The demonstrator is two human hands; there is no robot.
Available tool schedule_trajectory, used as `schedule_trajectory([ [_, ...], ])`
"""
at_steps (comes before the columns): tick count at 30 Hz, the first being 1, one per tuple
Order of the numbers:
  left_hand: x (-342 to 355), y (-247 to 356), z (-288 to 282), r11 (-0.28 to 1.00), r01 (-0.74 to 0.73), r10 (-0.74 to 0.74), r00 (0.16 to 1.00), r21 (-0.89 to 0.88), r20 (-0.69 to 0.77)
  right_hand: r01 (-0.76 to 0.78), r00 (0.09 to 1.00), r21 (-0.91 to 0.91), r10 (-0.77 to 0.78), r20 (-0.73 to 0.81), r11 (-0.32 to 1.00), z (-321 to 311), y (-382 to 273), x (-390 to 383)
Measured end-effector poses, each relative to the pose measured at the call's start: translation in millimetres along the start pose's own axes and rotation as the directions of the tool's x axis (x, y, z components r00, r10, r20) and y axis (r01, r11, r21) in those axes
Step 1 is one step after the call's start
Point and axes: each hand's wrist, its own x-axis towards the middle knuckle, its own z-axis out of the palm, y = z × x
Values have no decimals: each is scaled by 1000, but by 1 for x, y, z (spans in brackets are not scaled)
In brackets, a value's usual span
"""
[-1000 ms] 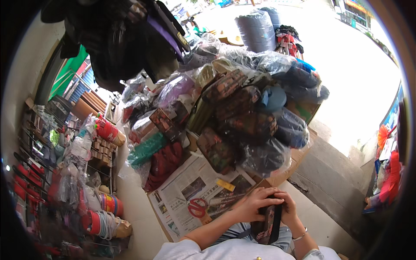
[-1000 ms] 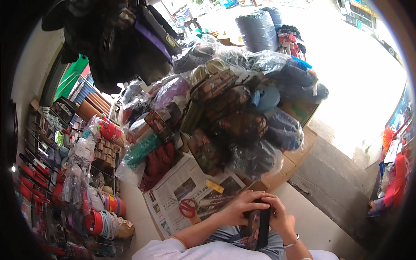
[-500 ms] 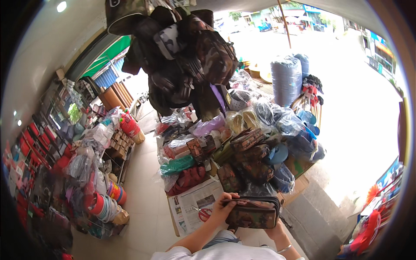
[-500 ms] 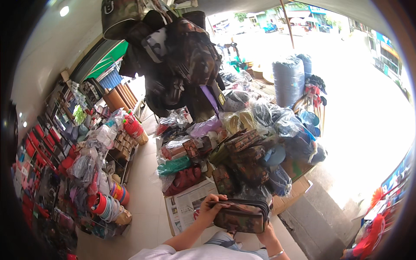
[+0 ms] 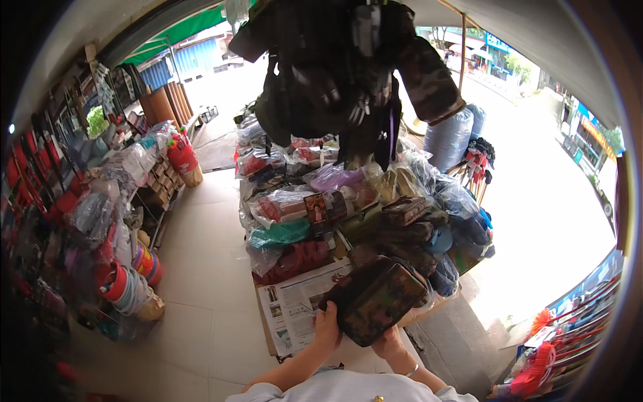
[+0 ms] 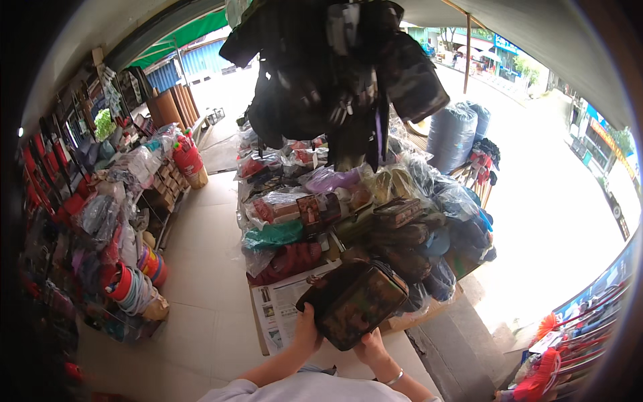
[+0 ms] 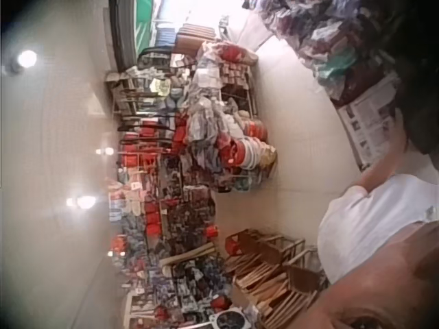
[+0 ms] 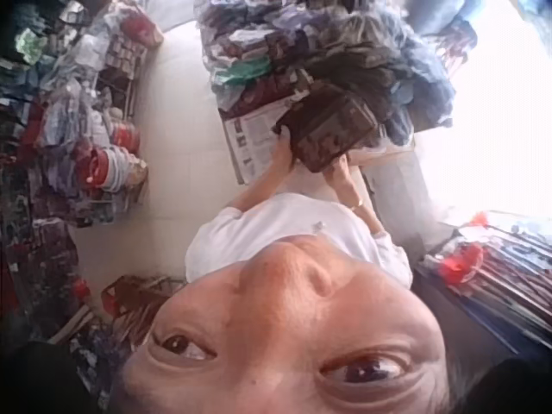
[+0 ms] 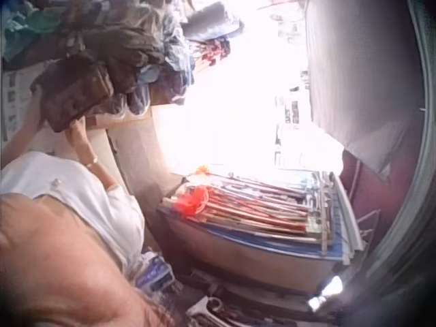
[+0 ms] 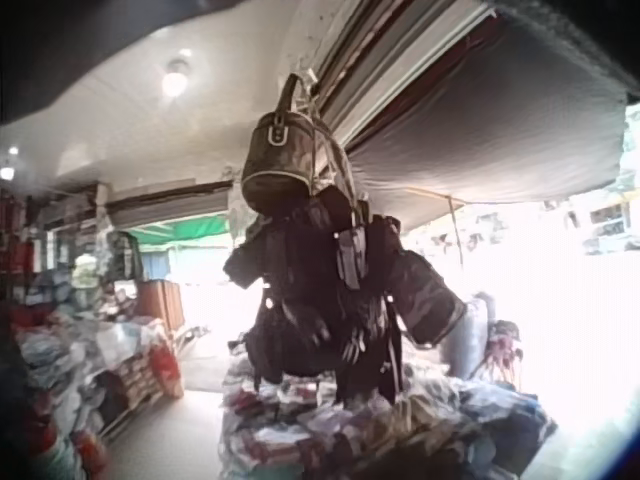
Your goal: The person trims loose threads from a small pouch with scissors, singes the edges using a lighter, and places foam padding inside before closing the pouch.
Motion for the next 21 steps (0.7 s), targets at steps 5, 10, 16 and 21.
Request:
schedule_trajectory([
  [5, 19, 97, -66, 972, 209, -216, 975, -110, -58, -33, 997, -87, 38, 66, 996, 54, 76, 52],
  [10, 60, 164, -147, 920, 319, -299, 947, -227, 118, 18, 1000, -76, -19, -8, 997, 120, 142, 102],
  [16, 100, 184, -215, 820, 555, -515, 822, -139, 244, 27, 994, 59, -20, -112, 998, 140, 175, 125],
  [21, 146, 243, -197, 701, 520, -603, 798, 488, 15, 75, 979, 143, -45, -201, 987, 131, 183, 159],
])
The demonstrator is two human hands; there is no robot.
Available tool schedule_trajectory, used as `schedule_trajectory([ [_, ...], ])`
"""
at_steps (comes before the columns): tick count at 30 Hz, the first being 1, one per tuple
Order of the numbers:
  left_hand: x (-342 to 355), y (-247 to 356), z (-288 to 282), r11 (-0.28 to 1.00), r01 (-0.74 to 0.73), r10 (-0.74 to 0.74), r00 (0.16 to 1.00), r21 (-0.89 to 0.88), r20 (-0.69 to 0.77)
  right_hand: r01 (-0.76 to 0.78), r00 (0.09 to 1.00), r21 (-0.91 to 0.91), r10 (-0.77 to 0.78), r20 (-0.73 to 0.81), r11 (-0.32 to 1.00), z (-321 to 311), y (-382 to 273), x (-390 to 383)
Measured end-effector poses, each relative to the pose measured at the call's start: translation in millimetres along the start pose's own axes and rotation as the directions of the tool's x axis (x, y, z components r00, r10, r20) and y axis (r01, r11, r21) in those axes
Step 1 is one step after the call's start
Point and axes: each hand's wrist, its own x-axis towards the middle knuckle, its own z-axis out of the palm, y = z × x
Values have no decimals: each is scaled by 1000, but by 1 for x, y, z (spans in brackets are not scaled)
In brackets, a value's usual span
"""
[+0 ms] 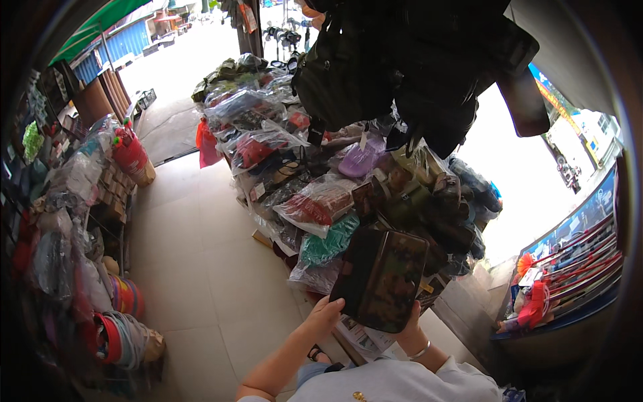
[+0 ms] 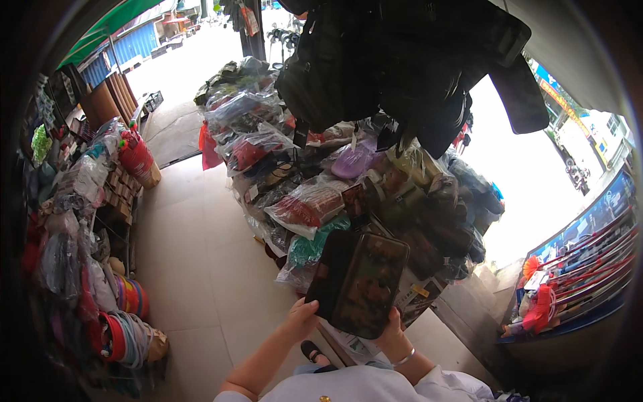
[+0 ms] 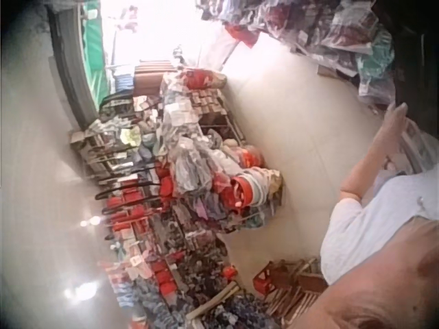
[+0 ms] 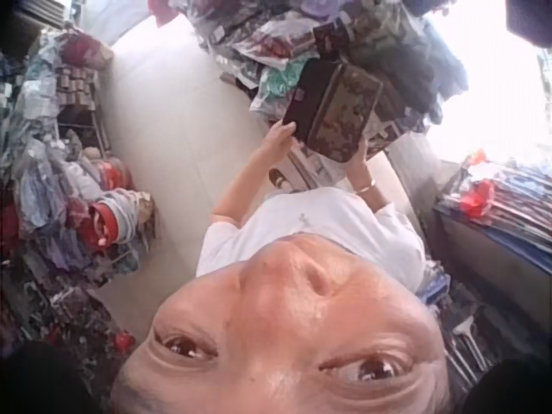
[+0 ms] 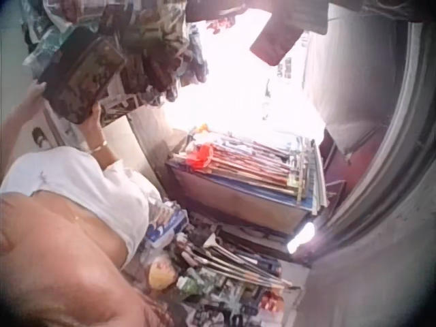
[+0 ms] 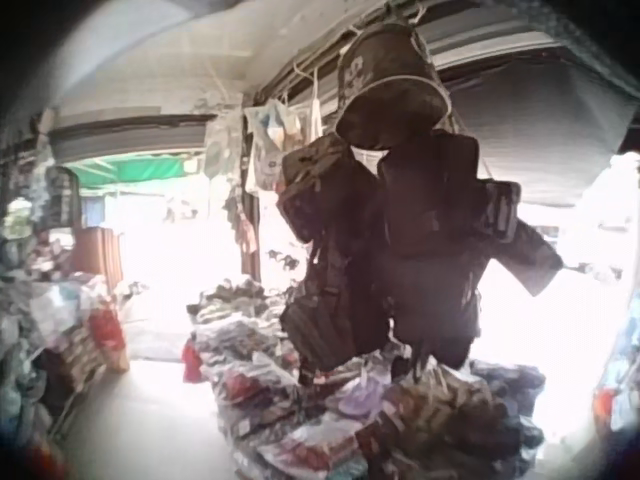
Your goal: The person trims loose threads from a small pouch with scissors, singes the edges using a lighter, and places foam padding inside before closing the pouch.
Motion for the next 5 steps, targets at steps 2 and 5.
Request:
schedule_trajectory([
  [2, 21, 17, -19, 968, -221, 253, 853, -122, 456, 2, 1000, 1, -2, 10, 1000, -2, -4, 12],
  [5, 47, 90, -34, 893, -450, 300, 611, 10, 733, 66, 996, -79, -60, 73, 995, 4, -11, 44],
])
